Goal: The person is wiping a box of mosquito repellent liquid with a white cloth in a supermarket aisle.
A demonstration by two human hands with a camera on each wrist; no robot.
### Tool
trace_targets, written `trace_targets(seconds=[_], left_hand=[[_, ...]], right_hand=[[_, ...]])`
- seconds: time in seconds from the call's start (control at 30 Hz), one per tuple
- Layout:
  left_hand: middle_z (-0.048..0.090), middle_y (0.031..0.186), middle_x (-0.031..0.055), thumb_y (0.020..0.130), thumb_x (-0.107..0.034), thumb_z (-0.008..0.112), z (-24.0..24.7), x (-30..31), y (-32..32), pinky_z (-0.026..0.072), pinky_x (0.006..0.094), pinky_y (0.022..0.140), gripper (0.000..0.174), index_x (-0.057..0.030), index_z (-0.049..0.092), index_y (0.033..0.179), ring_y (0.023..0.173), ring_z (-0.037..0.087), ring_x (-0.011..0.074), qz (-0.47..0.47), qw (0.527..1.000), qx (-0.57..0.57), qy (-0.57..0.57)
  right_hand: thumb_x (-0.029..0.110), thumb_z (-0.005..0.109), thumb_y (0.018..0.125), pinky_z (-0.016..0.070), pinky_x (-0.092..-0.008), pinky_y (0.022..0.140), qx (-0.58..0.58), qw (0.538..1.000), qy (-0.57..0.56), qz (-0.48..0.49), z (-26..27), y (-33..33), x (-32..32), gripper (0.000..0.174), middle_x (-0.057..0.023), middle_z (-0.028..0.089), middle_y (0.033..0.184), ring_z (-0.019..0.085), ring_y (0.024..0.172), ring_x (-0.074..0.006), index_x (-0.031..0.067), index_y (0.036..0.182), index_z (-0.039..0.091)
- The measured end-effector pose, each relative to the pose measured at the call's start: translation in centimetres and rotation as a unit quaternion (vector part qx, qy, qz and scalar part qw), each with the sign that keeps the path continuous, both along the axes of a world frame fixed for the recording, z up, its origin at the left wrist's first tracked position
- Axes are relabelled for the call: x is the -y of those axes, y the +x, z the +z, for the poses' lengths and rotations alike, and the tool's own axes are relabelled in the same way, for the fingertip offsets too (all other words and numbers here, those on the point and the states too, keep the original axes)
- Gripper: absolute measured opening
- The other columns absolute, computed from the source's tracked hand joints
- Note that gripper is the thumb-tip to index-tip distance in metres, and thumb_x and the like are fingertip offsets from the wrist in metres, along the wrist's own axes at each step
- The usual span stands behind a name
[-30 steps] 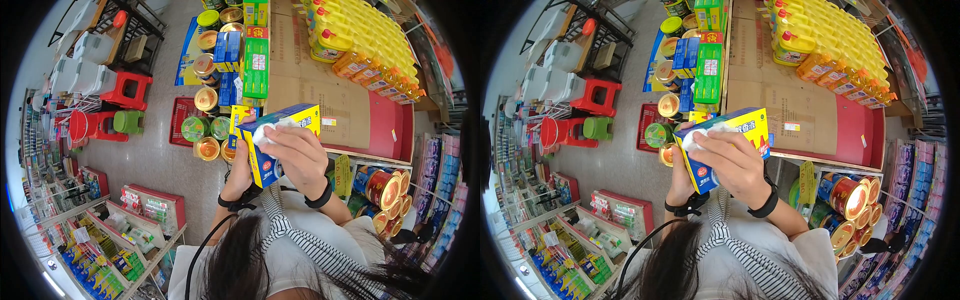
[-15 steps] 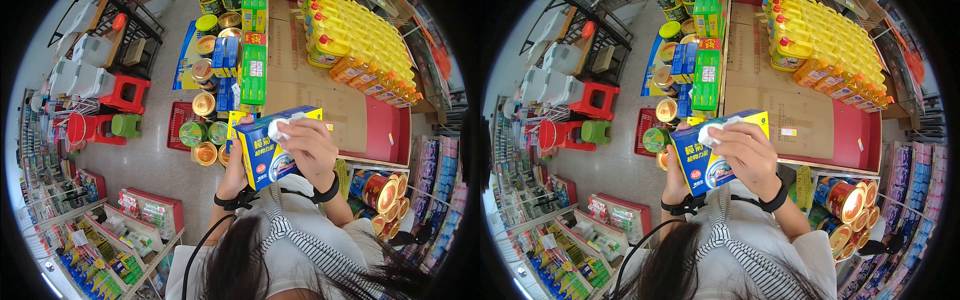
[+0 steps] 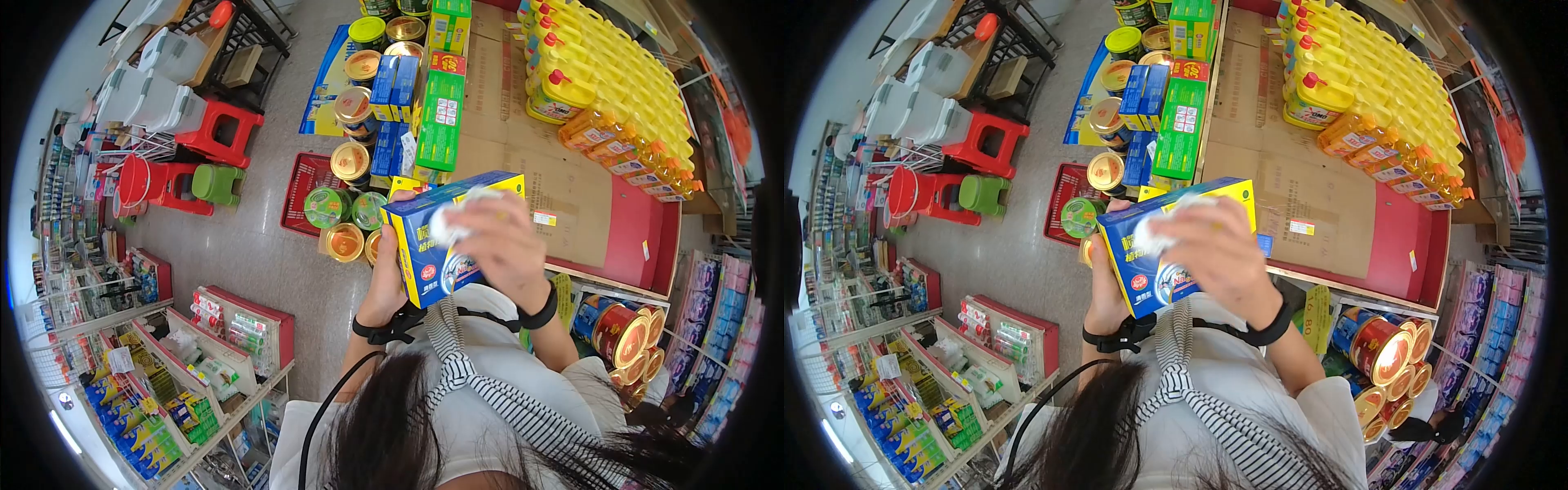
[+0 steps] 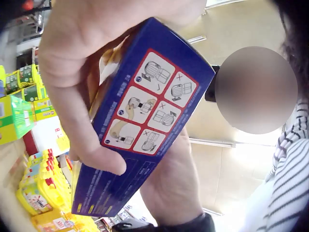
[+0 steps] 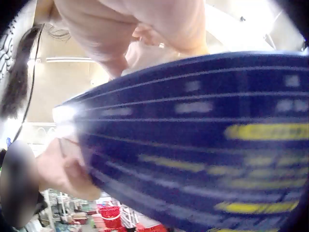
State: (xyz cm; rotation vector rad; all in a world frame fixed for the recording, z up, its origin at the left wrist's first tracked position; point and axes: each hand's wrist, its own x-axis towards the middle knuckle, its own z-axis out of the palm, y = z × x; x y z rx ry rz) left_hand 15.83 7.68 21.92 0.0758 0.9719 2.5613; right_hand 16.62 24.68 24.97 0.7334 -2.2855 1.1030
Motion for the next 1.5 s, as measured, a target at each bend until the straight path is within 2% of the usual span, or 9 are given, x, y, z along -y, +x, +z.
trace_targets(seconds=[0.2, 0.53, 0.67, 0.8, 1.0, 1.13, 1.23, 1.33, 1.5], left_hand=[[0.041, 0.14, 0.0173, 0.098, -0.055, 0.033, -0.9, 0.3, 0.2, 0.0416, 0.045, 0.104, 0.056, -0.0166, 0.027, 0.138, 0.126, 0.047, 0.0296, -0.004, 1.0, -0.024, -0.012], [0.048, 0.134, 0.016, 0.1, -0.051, 0.028, -0.3, -0.2, 0.3, 0.0445, 0.043, 0.101, 0.053, -0.0141, 0.032, 0.137, 0.12, 0.052, 0.0277, 0.067, 0.998, 0.012, -0.017], [0.047, 0.135, 0.0154, 0.1, -0.048, 0.031, 0.5, -0.1, 0.6, 0.0428, 0.0427, 0.102, 0.05, -0.0129, 0.034, 0.136, 0.122, 0.05, 0.0283, 0.081, 0.996, -0.004, -0.021], [0.05, 0.132, 0.0153, 0.1, -0.048, 0.031, 0.4, -0.7, 0.7, 0.044, 0.043, 0.101, 0.05, -0.0125, 0.035, 0.135, 0.119, 0.052, 0.0284, 0.091, 0.996, -0.003, -0.017], [0.044, 0.137, 0.0173, 0.098, -0.053, 0.034, 0.3, 0.2, 0.8, 0.042, 0.0432, 0.104, 0.054, -0.0143, 0.032, 0.136, 0.123, 0.049, 0.0299, 0.046, 0.998, 0.032, 0.011], [0.052, 0.13, 0.0183, 0.099, -0.051, 0.034, 1.0, -0.2, 1.1, 0.0471, 0.0445, 0.099, 0.053, -0.0113, 0.037, 0.133, 0.118, 0.054, 0.0318, 0.098, 0.993, 0.059, 0.026], [0.049, 0.133, 0.0187, 0.1, -0.051, 0.032, 0.8, 0.0, 1.1, 0.0466, 0.0454, 0.099, 0.053, -0.0112, 0.035, 0.135, 0.12, 0.053, 0.0323, 0.091, 0.995, 0.03, -0.011], [0.048, 0.134, 0.0188, 0.1, -0.05, 0.031, 0.9, -0.1, 1.1, 0.0463, 0.0453, 0.099, 0.051, -0.0118, 0.035, 0.134, 0.12, 0.053, 0.0317, 0.087, 0.996, 0.025, -0.026], [0.044, 0.137, 0.0182, 0.1, -0.049, 0.031, 0.6, -0.6, 1.1, 0.0412, 0.0443, 0.104, 0.05, -0.0142, 0.033, 0.136, 0.125, 0.047, 0.0307, 0.064, 0.998, 0.004, 0.011]], right_hand=[[-0.004, 0.071, 0.063, 0.0495, -0.0323, 0.083, 0.032, 0.991, -0.071, -0.11, 0.2, -0.8, 0.5, 0.023, -0.0027, 0.069, 0.113, 0.062, 0.096, -0.0245, 0.0105, 0.081, 0.068], [0.002, 0.069, 0.069, 0.0501, -0.0339, 0.087, 0.034, 0.997, -0.031, 0.063, -0.2, 1.1, 1.1, 0.018, -0.0016, 0.067, 0.118, 0.06, 0.102, -0.0253, 0.0088, 0.085, 0.069], [0.002, 0.069, 0.067, 0.051, -0.0319, 0.085, 0.055, 0.993, -0.043, -0.094, -1.2, -0.1, -0.6, 0.021, -0.0017, 0.068, 0.115, 0.061, 0.1, -0.024, 0.0124, 0.085, 0.071], [0.0, 0.069, 0.069, 0.051, -0.0319, 0.084, 0.024, 0.995, -0.025, -0.095, -0.4, 0.3, 0.9, 0.023, -0.0007, 0.069, 0.114, 0.061, 0.1, -0.0238, 0.0142, 0.087, 0.072], [0.012, 0.064, 0.074, 0.0364, -0.0329, 0.098, -0.008, 0.999, 0.023, 0.036, 0.4, 2.7, 1.8, 0.015, 0.0042, 0.068, 0.116, 0.061, 0.107, -0.0166, 0.0197, 0.086, 0.071], [0.007, 0.063, 0.076, 0.0448, -0.0376, 0.095, 0.023, 0.999, 0.034, 0.017, 0.1, 1.1, -0.7, 0.01, -0.0023, 0.069, 0.112, 0.063, 0.107, -0.0219, 0.0136, 0.081, 0.069], [-0.013, 0.062, 0.068, 0.0527, -0.037, 0.088, 0.031, 0.992, -0.076, -0.1, -0.6, 0.5, -1.4, 0.018, -0.011, 0.07, 0.106, 0.066, 0.101, -0.0304, 0.0027, 0.076, 0.064], [-0.013, 0.063, 0.068, 0.0523, -0.0362, 0.09, 0.054, 0.98, -0.138, -0.131, -0.6, 0.6, -0.6, 0.018, -0.0106, 0.07, 0.106, 0.066, 0.103, -0.03, 0.0029, 0.076, 0.063], [-0.01, 0.064, 0.066, 0.0517, -0.0379, 0.092, 0.039, 0.988, -0.137, -0.058, 0.2, 1.5, 1.6, 0.014, -0.013, 0.069, 0.105, 0.066, 0.103, -0.0304, 0.0018, 0.075, 0.063]])
